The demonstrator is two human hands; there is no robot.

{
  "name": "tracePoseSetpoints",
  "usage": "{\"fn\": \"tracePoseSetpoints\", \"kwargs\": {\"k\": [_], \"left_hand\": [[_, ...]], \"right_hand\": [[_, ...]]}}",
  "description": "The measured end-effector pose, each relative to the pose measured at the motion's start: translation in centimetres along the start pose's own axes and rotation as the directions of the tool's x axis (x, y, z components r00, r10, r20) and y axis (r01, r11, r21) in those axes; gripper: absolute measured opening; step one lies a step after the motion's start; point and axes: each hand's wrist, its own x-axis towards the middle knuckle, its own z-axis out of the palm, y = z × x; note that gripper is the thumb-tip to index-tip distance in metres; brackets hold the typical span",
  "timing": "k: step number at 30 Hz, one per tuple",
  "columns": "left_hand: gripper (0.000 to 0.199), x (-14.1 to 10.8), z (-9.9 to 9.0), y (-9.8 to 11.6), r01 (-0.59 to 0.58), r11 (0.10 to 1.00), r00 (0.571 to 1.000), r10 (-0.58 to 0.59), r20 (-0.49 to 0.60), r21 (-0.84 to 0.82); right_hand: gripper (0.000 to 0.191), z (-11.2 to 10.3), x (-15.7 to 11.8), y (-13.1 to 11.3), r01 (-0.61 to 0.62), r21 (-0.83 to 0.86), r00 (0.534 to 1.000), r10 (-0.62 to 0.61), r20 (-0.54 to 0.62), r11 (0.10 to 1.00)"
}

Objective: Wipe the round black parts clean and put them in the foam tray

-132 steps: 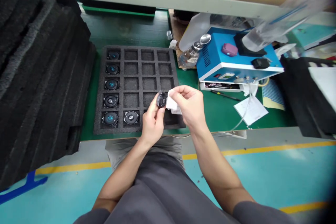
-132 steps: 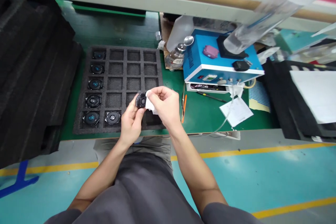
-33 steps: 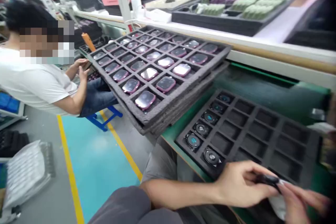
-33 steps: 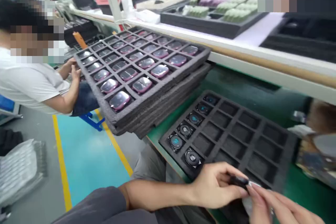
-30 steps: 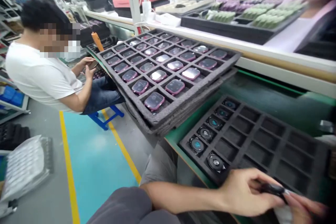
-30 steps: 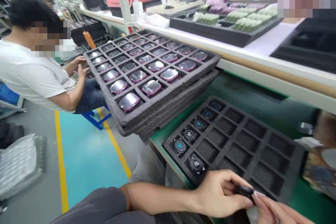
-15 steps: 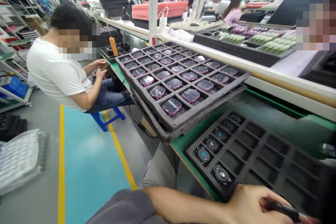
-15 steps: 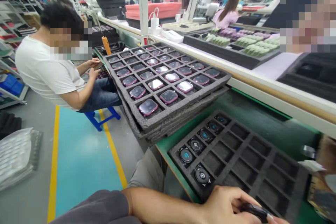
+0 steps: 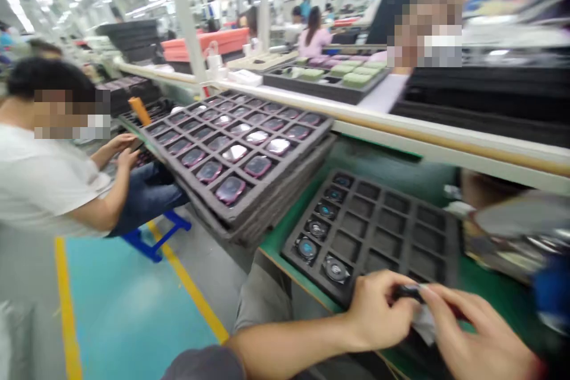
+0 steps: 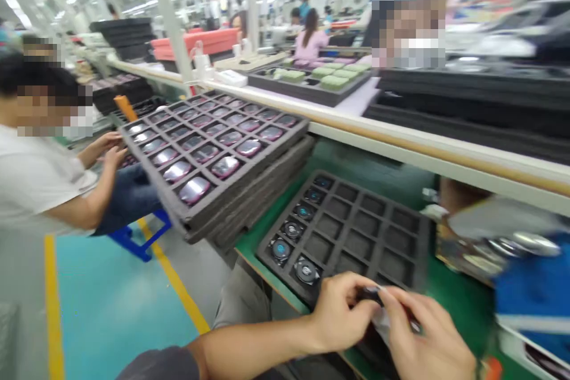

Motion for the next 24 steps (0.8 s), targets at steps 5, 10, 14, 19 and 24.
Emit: {"fn": "tracePoseSetpoints", "kwargs": {"k": [5,10,14,19,24], "left_hand": [[0.027,0.9,-0.4,1.3,-0.006,0.993,0.999,0.012,0.048,-0.117],[0.023,1.1,-0.5,2.1,-0.053,0.996,0.995,0.059,0.086,-0.070],[0.022,1.1,-0.4,2.3,-0.023,0.996,0.997,0.029,0.072,-0.085],[0.023,1.1,-0.4,2.3,-0.014,0.999,0.995,0.018,0.099,-0.044],[0.022,1.0,-0.6,2.2,-0.041,0.998,0.995,0.046,0.085,-0.057]], "right_hand": [[0.025,-0.3,1.3,0.6,0.134,-0.098,0.991,-0.132,0.029,0.986],[0.019,-0.5,2.0,-0.4,-0.015,0.044,1.000,0.014,0.020,0.999],[0.020,-0.2,1.5,-0.2,-0.020,0.032,1.000,0.020,0.004,0.999],[0.020,-0.5,1.3,0.3,-0.041,0.036,0.999,0.040,0.022,0.999],[0.020,-0.2,1.5,-0.1,-0.067,0.072,0.997,0.065,0.029,0.995]]}}
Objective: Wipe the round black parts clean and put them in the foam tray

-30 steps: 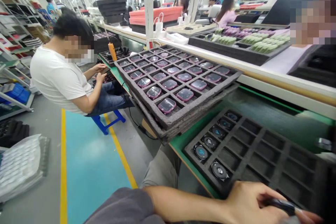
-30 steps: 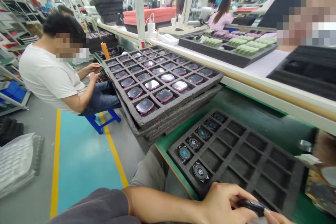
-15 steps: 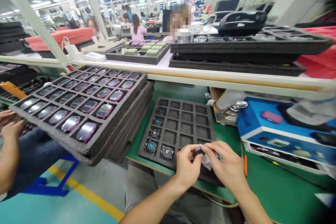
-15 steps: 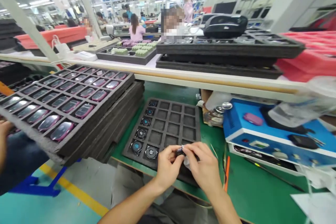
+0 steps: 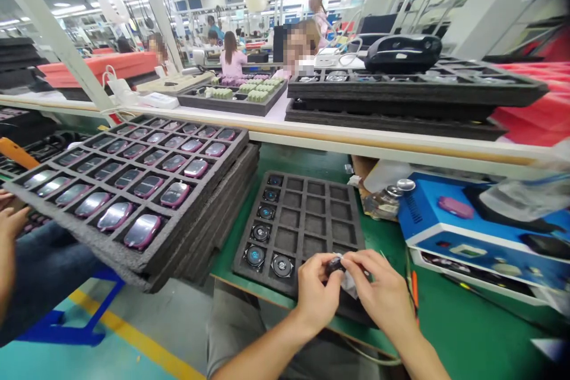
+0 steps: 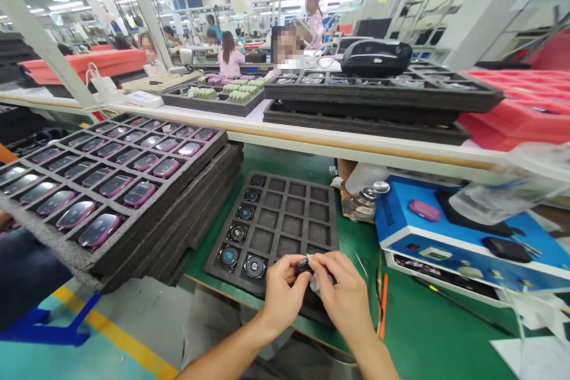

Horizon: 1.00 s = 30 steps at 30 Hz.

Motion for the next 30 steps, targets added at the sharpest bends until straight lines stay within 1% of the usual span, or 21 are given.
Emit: {"fn": "tracePoseSetpoints", "kwargs": {"k": [3,5,7,8,9,11,13,16,18,20,25,30], "left_hand": [[0.023,0.1,-0.1,-0.2,-0.014,1.000,1.000,0.014,0.001,0.001],[0.021,0.3,0.0,-0.4,-0.040,0.999,0.999,0.040,0.019,0.011],[0.018,0.6,0.1,-0.4,-0.071,0.997,0.997,0.071,0.010,0.002],[0.017,0.7,0.2,-0.4,-0.082,0.996,0.997,0.082,-0.001,-0.016],[0.016,1.0,0.2,-0.4,-0.093,0.995,0.995,0.092,-0.026,-0.048],[0.023,1.5,0.4,-0.6,-0.092,0.986,0.995,0.088,-0.036,-0.137],[0.032,2.1,0.6,-0.8,-0.089,0.972,0.995,0.079,-0.058,-0.216],[0.037,2.4,0.6,-1.1,-0.096,0.956,0.995,0.085,-0.050,-0.278],[0.037,2.4,0.6,-1.1,-0.109,0.953,0.994,0.103,-0.036,-0.283],[0.035,2.3,0.7,-1.1,-0.116,0.953,0.993,0.112,-0.032,-0.279],[0.033,2.4,0.8,-0.9,-0.108,0.955,0.994,0.106,-0.023,-0.277],[0.033,2.5,0.7,-0.6,-0.106,0.961,0.994,0.104,-0.022,-0.255]], "right_hand": [[0.019,0.1,0.1,-0.1,0.001,-0.028,1.000,-0.002,-0.009,1.000],[0.018,0.1,0.3,-0.7,-0.048,0.008,0.999,0.048,-0.003,0.999],[0.019,0.1,0.6,-1.5,-0.094,0.044,0.995,0.094,-0.007,0.995],[0.020,0.0,0.8,-1.7,-0.097,0.039,0.995,0.098,-0.022,0.995],[0.020,0.0,1.0,-1.8,-0.083,0.013,0.996,0.084,-0.038,0.996],[0.020,-0.2,1.0,-1.3,-0.046,-0.086,0.998,0.042,-0.046,0.995],[0.020,-0.5,0.6,-0.3,-0.053,-0.134,0.998,0.051,-0.025,0.989],[0.018,-1.0,-0.1,0.6,-0.160,-0.059,0.987,0.158,-0.038,0.985],[0.016,-1.2,-0.3,0.4,-0.233,0.018,0.969,0.234,-0.082,0.972],[0.014,-1.4,-0.1,0.0,-0.266,0.076,0.955,0.274,-0.112,0.961],[0.012,-1.3,0.9,-1.3,-0.244,0.167,0.959,0.264,-0.107,0.955],[0.013,-0.9,1.2,-1.9,-0.233,0.170,0.964,0.251,-0.088,0.957]]}}
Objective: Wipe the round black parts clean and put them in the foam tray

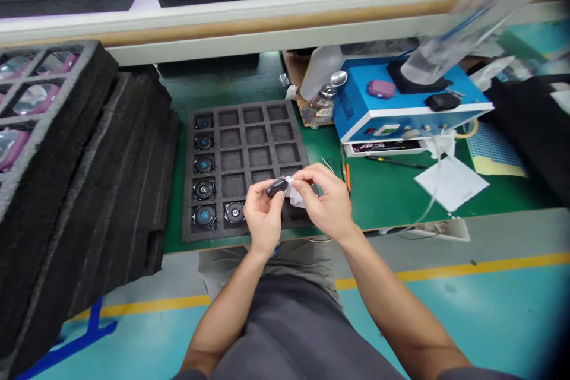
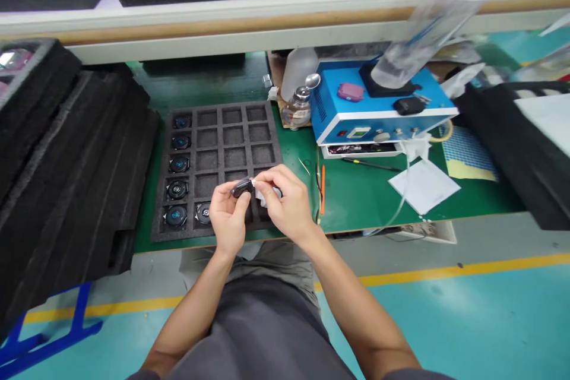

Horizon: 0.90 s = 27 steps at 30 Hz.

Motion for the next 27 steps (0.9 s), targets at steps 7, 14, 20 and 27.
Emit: {"fn": "tracePoseSetpoints", "kwargs": {"k": [7,14,20,27], "left_hand": [[0.035,0.0,-0.3,-0.3,0.030,0.999,1.000,-0.030,-0.006,0.011],[0.042,0.4,-0.6,-0.5,0.182,0.977,0.983,-0.184,-0.015,-0.111],[0.046,0.5,-0.3,-0.2,0.250,0.955,0.968,-0.249,0.030,-0.159],[0.043,0.4,-0.2,-0.2,0.200,0.970,0.979,-0.203,-0.007,-0.135]], "right_hand": [[0.015,0.9,0.3,0.1,0.102,-0.091,0.995,-0.102,0.006,0.991],[0.015,0.2,-0.1,2.3,-0.012,-0.125,0.999,0.018,0.045,0.992],[0.013,0.3,0.3,0.8,-0.036,-0.041,0.999,0.036,0.008,0.999],[0.015,0.5,0.7,1.1,0.012,-0.121,0.998,-0.005,0.062,0.993]]}}
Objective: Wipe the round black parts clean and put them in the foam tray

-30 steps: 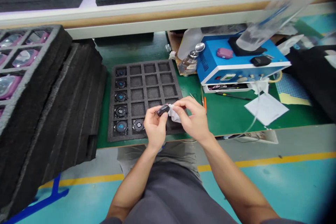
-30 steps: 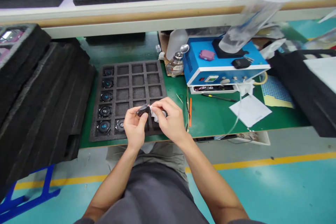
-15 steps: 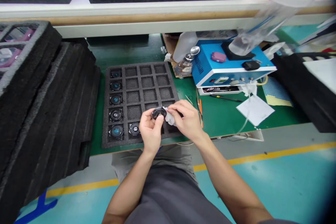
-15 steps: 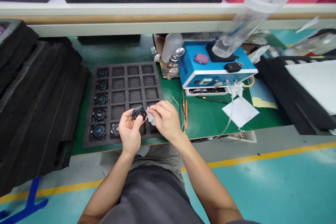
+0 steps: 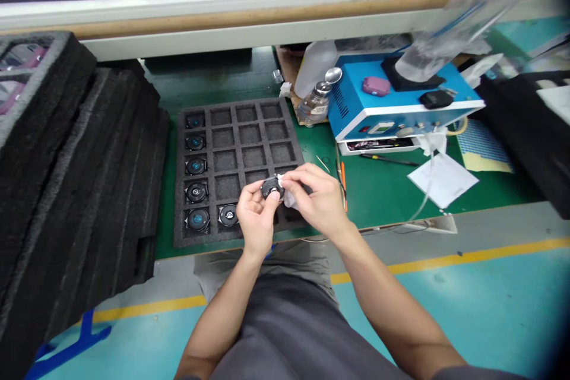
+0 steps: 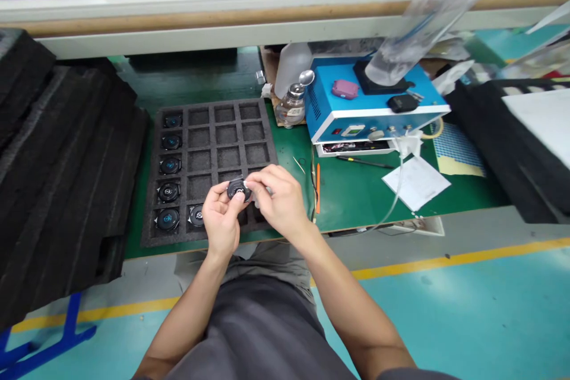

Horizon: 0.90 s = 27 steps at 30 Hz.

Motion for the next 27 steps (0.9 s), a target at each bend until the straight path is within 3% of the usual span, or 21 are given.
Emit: {"fn": "tracePoseSetpoints", "kwargs": {"k": [4,7,13,19,27], "left_hand": [[0.041,0.2,0.1,0.2,0.024,0.998,0.998,-0.021,0.065,-0.059],[0.042,0.5,-0.2,-0.1,0.003,1.000,0.994,0.000,0.108,-0.027],[0.026,0.5,-0.6,-0.6,-0.170,0.971,0.968,0.132,0.213,0.168],[0.019,0.0,0.2,-0.3,-0.271,0.954,0.934,0.229,0.276,0.126],[0.018,-0.2,0.2,-0.6,-0.324,0.932,0.925,0.276,0.262,0.164]], "right_hand": [[0.013,-1.0,-0.7,1.1,-0.155,0.095,0.988,0.154,0.024,0.983],[0.011,-1.3,-1.0,1.1,-0.188,0.198,0.981,0.194,-0.014,0.962],[0.010,-1.8,-1.3,0.2,-0.101,0.258,0.991,0.119,-0.054,0.961],[0.005,-2.3,-1.5,0.2,-0.021,0.261,0.999,0.027,-0.017,0.965],[0.009,-2.1,-1.7,-0.3,0.038,0.181,0.999,-0.032,-0.036,0.983]]}}
